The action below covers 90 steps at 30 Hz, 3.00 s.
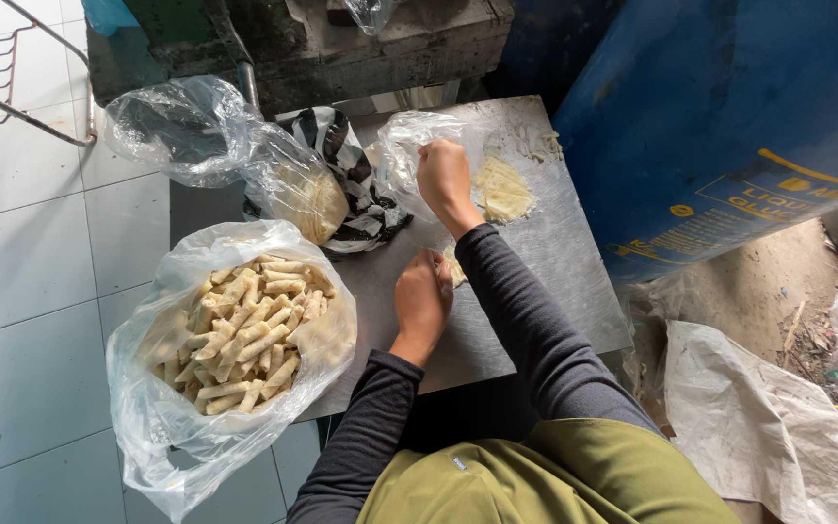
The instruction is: The person wraps pieces of dough in thin pastry sheets at a metal table, folding each wrapper around the filling and placing the finished wrapped rolls into a large plastic bag filled with similar rolls. They occasionally reach into the bag of dough pieces and take new wrappers to continue wrapping.
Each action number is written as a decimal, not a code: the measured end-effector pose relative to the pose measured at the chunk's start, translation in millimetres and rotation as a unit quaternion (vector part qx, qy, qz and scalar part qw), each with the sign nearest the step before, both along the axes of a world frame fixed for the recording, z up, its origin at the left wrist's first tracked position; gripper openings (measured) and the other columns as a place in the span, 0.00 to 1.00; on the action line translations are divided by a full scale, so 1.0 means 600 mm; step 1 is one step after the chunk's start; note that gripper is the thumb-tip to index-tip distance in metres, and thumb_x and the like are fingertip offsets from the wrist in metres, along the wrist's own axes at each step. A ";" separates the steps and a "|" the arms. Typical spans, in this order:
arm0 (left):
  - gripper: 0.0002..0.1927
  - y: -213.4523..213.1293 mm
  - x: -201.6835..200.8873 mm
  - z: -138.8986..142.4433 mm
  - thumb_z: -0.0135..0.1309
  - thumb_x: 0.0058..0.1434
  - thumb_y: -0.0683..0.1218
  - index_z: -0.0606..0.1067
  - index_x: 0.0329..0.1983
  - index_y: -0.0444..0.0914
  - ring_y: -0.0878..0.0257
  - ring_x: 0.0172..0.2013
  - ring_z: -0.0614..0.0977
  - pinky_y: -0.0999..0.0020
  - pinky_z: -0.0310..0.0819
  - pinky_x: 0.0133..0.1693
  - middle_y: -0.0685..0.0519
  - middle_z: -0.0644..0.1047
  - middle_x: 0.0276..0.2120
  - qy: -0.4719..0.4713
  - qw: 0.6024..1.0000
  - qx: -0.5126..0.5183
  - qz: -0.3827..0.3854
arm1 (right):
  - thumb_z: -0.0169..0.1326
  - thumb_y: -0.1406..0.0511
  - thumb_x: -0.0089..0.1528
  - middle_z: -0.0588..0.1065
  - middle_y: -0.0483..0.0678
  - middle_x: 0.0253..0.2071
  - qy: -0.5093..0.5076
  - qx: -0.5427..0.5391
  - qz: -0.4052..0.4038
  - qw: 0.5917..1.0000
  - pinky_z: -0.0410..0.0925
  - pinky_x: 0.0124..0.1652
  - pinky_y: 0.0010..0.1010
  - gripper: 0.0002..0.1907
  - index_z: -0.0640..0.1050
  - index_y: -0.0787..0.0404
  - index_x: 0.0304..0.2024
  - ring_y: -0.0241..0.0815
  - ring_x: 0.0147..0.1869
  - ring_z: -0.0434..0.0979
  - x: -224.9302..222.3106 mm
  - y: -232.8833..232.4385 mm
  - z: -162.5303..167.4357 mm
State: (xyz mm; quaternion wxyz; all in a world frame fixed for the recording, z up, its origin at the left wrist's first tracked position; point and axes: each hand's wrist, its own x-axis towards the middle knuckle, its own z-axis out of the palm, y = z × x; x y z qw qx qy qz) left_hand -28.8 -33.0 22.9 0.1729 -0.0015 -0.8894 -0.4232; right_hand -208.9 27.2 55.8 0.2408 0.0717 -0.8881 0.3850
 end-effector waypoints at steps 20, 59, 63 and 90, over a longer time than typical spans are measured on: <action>0.11 0.004 0.004 0.012 0.60 0.60 0.45 0.75 0.41 0.33 0.43 0.36 0.83 0.51 0.76 0.39 0.41 0.81 0.35 -0.025 1.000 -0.004 0.011 | 0.56 0.72 0.60 0.81 0.51 0.28 -0.190 -0.335 0.068 0.920 0.74 0.26 0.25 0.10 0.82 0.74 0.42 0.34 0.26 0.80 0.051 0.069 -0.018; 0.10 -0.039 -0.003 0.021 0.60 0.58 0.45 0.82 0.36 0.33 0.61 0.28 0.86 0.68 0.79 0.33 0.48 0.84 0.27 -0.123 0.985 0.120 0.014 | 0.60 0.71 0.61 0.75 0.46 0.41 0.181 0.286 0.263 0.903 0.76 0.41 0.31 0.18 0.81 0.59 0.54 0.41 0.43 0.81 0.310 0.283 0.012; 0.09 -0.037 -0.002 0.021 0.58 0.59 0.45 0.82 0.36 0.33 0.62 0.28 0.87 0.69 0.79 0.34 0.49 0.84 0.27 -0.133 0.981 0.139 0.012 | 0.61 0.70 0.61 0.76 0.46 0.44 0.223 0.332 0.264 0.878 0.76 0.46 0.31 0.18 0.81 0.61 0.54 0.41 0.46 0.81 0.317 0.289 0.008; 0.08 -0.031 0.019 0.052 0.55 0.61 0.41 0.82 0.40 0.36 0.51 0.36 0.86 0.61 0.79 0.40 0.45 0.84 0.34 -0.056 0.994 0.096 -0.024 | 0.64 0.61 0.62 0.78 0.49 0.31 -0.124 -0.117 0.104 0.980 0.71 0.30 0.26 0.17 0.75 0.67 0.44 0.35 0.31 0.78 0.114 0.079 0.015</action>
